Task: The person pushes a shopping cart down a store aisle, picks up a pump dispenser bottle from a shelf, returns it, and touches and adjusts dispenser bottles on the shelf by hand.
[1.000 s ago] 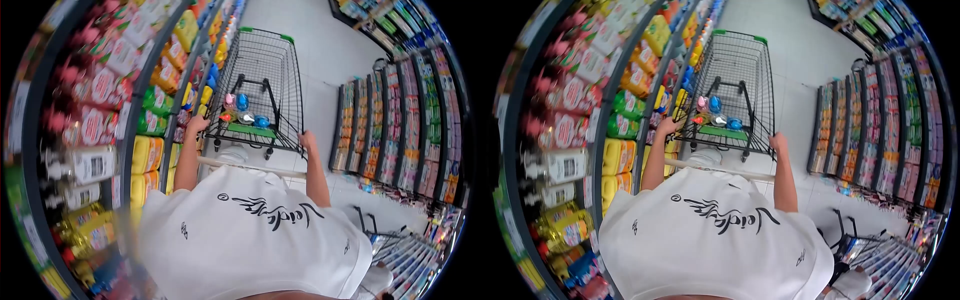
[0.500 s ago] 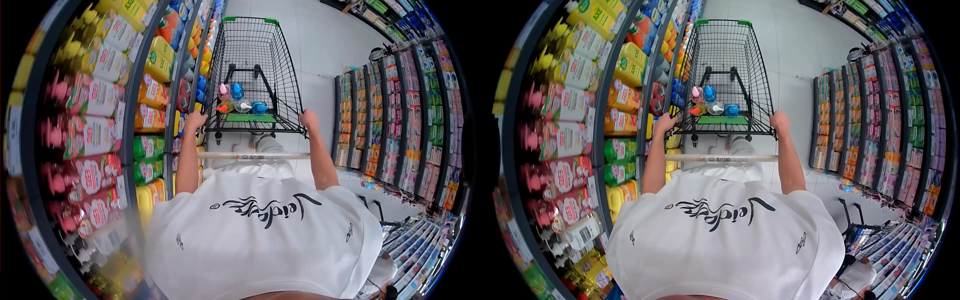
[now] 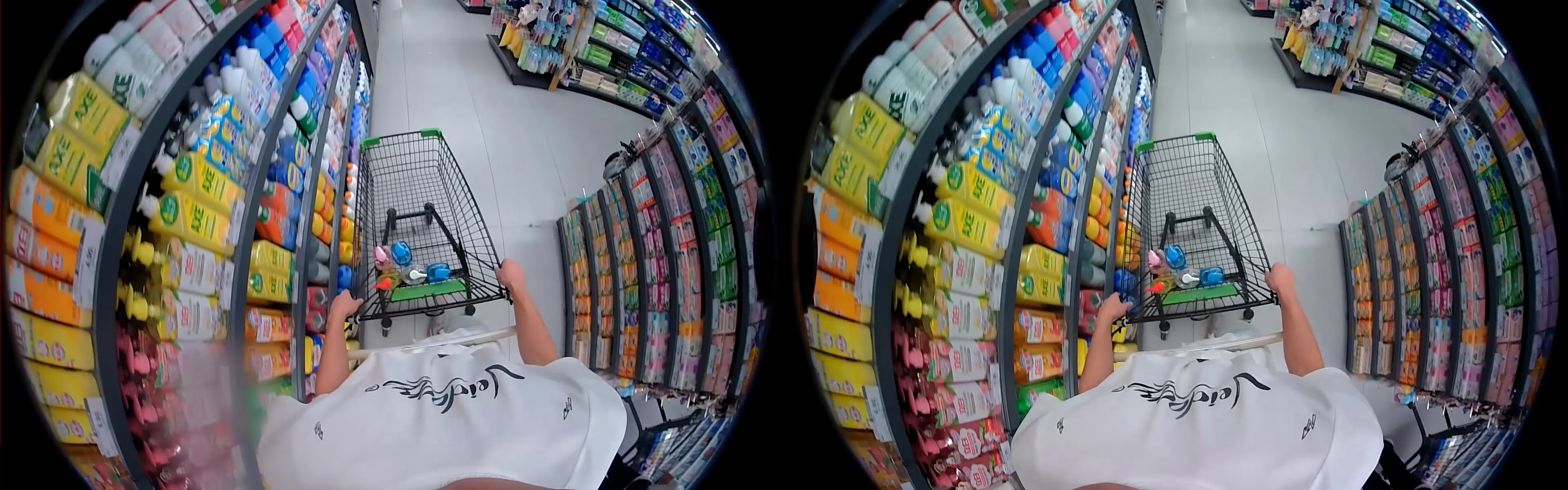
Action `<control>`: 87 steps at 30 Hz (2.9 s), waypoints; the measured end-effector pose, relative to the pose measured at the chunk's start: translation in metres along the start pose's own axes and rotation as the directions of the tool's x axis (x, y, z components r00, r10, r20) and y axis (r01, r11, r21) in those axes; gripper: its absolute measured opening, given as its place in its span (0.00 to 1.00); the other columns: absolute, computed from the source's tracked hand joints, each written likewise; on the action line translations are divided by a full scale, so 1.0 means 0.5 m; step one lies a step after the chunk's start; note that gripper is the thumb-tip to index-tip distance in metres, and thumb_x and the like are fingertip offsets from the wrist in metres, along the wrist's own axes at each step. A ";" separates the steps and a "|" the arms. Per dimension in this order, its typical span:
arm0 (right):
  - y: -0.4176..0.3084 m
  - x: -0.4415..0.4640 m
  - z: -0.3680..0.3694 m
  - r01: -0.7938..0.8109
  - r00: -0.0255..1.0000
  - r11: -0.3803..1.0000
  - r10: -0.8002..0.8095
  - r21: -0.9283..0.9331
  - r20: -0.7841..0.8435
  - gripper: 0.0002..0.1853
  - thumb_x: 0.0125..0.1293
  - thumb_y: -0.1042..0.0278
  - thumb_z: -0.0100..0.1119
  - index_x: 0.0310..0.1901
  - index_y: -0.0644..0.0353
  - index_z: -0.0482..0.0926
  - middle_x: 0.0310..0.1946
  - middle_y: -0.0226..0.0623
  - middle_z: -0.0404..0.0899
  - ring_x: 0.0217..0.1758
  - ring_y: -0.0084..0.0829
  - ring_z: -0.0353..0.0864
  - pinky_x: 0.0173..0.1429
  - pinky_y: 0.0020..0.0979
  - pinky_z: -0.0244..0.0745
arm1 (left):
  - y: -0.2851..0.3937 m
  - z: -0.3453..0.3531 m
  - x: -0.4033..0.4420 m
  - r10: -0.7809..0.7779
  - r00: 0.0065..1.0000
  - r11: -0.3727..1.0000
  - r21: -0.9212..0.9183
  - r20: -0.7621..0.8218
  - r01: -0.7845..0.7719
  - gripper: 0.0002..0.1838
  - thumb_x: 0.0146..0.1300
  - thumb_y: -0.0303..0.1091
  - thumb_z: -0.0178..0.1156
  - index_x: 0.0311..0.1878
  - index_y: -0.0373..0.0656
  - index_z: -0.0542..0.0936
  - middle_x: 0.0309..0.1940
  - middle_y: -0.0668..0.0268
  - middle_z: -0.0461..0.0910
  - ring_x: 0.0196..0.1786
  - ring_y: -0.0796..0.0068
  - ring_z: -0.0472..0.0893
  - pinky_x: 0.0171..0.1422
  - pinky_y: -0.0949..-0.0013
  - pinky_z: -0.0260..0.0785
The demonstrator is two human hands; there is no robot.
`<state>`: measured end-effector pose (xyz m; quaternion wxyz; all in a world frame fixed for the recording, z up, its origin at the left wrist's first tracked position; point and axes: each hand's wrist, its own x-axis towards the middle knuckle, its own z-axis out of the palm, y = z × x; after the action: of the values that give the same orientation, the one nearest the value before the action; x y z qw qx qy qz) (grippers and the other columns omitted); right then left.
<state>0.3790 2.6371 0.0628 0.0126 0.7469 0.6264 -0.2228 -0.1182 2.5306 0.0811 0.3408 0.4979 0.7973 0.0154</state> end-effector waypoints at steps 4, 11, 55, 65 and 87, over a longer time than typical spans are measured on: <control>-0.035 0.121 -0.064 0.043 0.999 0.999 -0.043 -0.009 -0.014 0.21 0.60 0.53 0.60 0.43 0.66 0.81 0.41 0.54 0.83 0.47 0.53 0.82 0.50 0.48 0.77 | 0.051 -0.014 0.136 -0.006 1.000 1.000 -0.030 0.015 0.006 0.30 0.57 0.49 0.64 0.54 0.33 0.78 0.52 0.43 0.80 0.57 0.45 0.79 0.60 0.53 0.71; -0.094 0.184 -0.160 0.191 0.931 0.976 -0.146 0.108 -0.334 0.20 0.58 0.60 0.67 0.47 0.65 0.79 0.41 0.54 0.82 0.48 0.53 0.80 0.53 0.47 0.76 | 0.149 -0.049 0.345 -0.117 0.992 0.986 -0.113 0.049 0.122 0.16 0.57 0.42 0.57 0.35 0.39 0.86 0.32 0.54 0.86 0.42 0.56 0.86 0.49 0.57 0.76; -0.510 1.040 -0.405 0.468 0.534 0.868 -0.426 -0.163 -0.731 0.07 0.62 0.66 0.55 0.28 0.57 0.77 0.29 0.37 0.74 0.41 0.40 0.71 0.57 0.43 0.61 | 0.861 -0.493 1.290 -0.054 0.999 0.995 -0.082 0.008 0.055 0.16 0.60 0.32 0.55 0.48 0.37 0.83 0.51 0.47 0.82 0.56 0.47 0.80 0.58 0.53 0.73; -0.516 1.286 -0.492 0.495 0.523 0.842 -0.486 -0.214 -0.700 0.08 0.62 0.65 0.53 0.28 0.57 0.75 0.31 0.37 0.72 0.40 0.42 0.70 0.54 0.43 0.61 | 0.999 -0.561 1.442 -0.064 0.997 0.992 -0.103 0.031 0.067 0.15 0.59 0.32 0.56 0.46 0.37 0.84 0.47 0.47 0.83 0.53 0.47 0.82 0.55 0.54 0.74; -0.467 1.866 -0.823 0.057 0.833 0.980 -0.152 -0.192 -0.532 0.20 0.61 0.55 0.58 0.49 0.61 0.81 0.69 0.48 0.66 0.77 0.52 0.51 0.76 0.58 0.41 | 1.484 -0.358 1.742 0.066 0.949 0.916 -0.395 0.309 0.065 0.41 0.67 0.57 0.48 0.65 0.23 0.60 0.42 0.49 0.81 0.38 0.59 0.85 0.33 0.59 0.79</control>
<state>0.3980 3.6778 0.1689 -0.1149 0.7401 0.6606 0.0516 0.1261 3.6615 0.0286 0.5586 0.4140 0.7120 0.0982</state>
